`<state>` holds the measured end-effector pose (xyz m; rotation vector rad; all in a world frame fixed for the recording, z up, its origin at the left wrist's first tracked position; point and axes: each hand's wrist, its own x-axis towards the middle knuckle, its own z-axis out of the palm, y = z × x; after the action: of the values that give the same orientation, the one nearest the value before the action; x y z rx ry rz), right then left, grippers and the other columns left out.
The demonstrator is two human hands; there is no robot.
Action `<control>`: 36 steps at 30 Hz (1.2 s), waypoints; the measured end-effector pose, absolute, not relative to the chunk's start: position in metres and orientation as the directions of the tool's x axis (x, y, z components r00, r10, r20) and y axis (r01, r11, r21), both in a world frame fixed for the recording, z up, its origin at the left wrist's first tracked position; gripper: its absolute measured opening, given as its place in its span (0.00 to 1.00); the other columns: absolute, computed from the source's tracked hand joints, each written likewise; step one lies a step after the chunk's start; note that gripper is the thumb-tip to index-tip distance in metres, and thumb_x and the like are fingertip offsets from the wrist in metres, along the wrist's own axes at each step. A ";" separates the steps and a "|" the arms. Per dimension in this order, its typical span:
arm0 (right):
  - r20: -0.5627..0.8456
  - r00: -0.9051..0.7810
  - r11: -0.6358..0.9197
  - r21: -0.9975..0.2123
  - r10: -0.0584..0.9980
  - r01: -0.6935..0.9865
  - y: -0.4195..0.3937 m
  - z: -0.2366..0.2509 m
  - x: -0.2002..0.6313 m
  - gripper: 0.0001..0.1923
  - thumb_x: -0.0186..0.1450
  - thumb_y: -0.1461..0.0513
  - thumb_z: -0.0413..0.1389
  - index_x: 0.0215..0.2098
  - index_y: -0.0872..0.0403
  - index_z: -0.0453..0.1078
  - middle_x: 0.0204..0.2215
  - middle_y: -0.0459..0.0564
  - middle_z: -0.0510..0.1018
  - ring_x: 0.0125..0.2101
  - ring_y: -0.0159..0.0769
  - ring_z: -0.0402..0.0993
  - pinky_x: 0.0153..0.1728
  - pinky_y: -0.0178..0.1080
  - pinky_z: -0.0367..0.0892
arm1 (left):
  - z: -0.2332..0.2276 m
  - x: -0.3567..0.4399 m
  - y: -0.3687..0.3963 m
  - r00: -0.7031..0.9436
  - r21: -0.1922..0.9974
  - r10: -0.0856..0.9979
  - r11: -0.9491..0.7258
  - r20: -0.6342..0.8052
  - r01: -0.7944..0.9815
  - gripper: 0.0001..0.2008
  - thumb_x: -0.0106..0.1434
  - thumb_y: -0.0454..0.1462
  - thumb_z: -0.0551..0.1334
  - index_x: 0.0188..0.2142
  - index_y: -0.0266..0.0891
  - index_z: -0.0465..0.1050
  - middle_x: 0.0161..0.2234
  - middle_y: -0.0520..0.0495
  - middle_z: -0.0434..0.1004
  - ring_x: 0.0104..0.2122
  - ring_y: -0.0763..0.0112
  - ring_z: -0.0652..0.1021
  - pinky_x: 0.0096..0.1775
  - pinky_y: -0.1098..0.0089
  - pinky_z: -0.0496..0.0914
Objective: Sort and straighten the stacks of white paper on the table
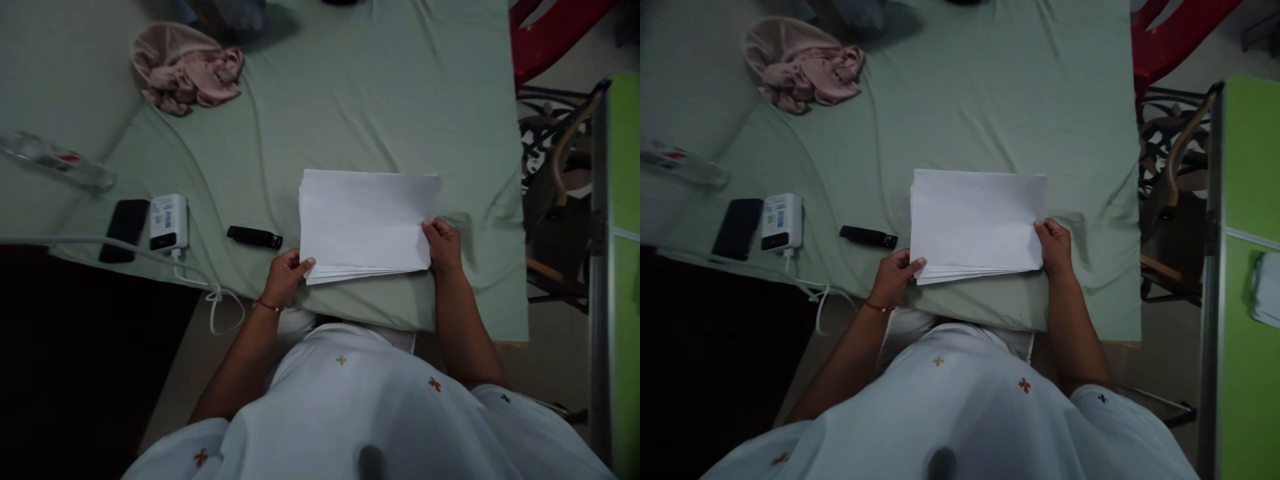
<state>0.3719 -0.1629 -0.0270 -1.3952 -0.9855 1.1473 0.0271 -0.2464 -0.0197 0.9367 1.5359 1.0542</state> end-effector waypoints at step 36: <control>-0.113 0.237 -0.096 -0.992 0.965 -0.080 -0.160 -0.033 0.372 0.19 0.54 0.47 0.68 0.27 0.52 0.71 0.21 0.40 0.67 0.22 0.28 0.58 0.24 0.34 0.55 | -0.024 0.025 -0.249 -0.176 0.963 0.950 0.267 -0.257 0.034 0.18 0.48 0.46 0.76 0.27 0.37 0.74 0.19 0.57 0.66 0.19 0.80 0.61 0.21 0.75 0.55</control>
<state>0.3722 -0.1596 -0.0328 -1.3406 -0.9274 1.1323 0.0251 -0.2488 -0.0237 0.9634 1.4904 1.1004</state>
